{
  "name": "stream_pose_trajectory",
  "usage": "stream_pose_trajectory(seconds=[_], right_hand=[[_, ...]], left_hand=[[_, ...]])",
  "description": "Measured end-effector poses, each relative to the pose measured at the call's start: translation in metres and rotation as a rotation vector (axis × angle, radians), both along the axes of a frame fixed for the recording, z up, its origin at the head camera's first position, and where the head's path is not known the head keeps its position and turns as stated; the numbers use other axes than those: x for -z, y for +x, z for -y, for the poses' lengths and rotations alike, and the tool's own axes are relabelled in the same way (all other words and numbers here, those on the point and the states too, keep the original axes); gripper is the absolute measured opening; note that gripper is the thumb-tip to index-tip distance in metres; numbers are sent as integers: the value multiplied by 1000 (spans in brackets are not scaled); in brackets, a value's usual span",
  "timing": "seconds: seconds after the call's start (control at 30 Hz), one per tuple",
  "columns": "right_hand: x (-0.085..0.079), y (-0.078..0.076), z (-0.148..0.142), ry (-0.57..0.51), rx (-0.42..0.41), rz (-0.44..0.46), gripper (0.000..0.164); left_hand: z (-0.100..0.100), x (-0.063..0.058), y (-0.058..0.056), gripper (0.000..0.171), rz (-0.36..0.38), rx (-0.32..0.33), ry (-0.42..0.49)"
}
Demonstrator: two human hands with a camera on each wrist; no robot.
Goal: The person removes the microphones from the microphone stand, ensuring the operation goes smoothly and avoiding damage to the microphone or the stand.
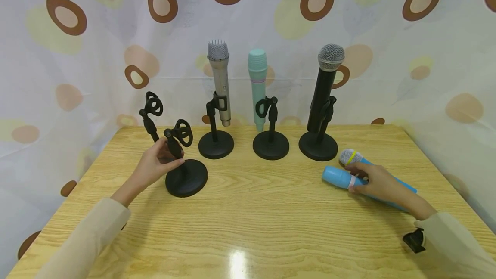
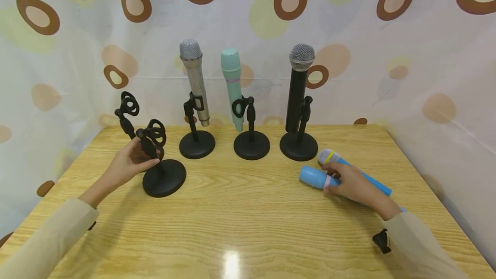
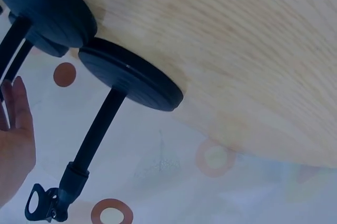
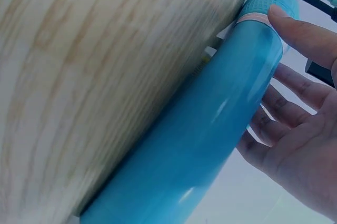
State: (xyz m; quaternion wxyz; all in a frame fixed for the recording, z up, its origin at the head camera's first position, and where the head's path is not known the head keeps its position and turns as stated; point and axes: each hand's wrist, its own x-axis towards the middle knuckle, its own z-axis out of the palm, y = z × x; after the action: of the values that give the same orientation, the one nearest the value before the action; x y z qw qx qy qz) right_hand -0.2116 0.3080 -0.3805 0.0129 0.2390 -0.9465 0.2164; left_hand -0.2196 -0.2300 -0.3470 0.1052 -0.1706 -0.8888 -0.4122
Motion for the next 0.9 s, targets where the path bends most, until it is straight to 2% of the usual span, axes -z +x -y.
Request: stream_pose_trajectory(seconds=[0.07,0.23,0.33,0.63,0.9], right_hand=[[-2,1,1,-9,-2,-12,51],[-6,-1,1,-37,-7,-18,50],[-9,-2,0,-41,1,-22,50],[-20,-4,3,-67,-9,-64,48],[-32,-8,8,-98,11,-98,43]], left_hand=[[0,-4,1,44,13,-5,-4],[12,0,-10,54,29,-31,-2],[14,-7,-10,59,7,-30,-8],[13,-28,-9,63,-102,32,-38],[4,-52,-10,64,-150,53,-60]])
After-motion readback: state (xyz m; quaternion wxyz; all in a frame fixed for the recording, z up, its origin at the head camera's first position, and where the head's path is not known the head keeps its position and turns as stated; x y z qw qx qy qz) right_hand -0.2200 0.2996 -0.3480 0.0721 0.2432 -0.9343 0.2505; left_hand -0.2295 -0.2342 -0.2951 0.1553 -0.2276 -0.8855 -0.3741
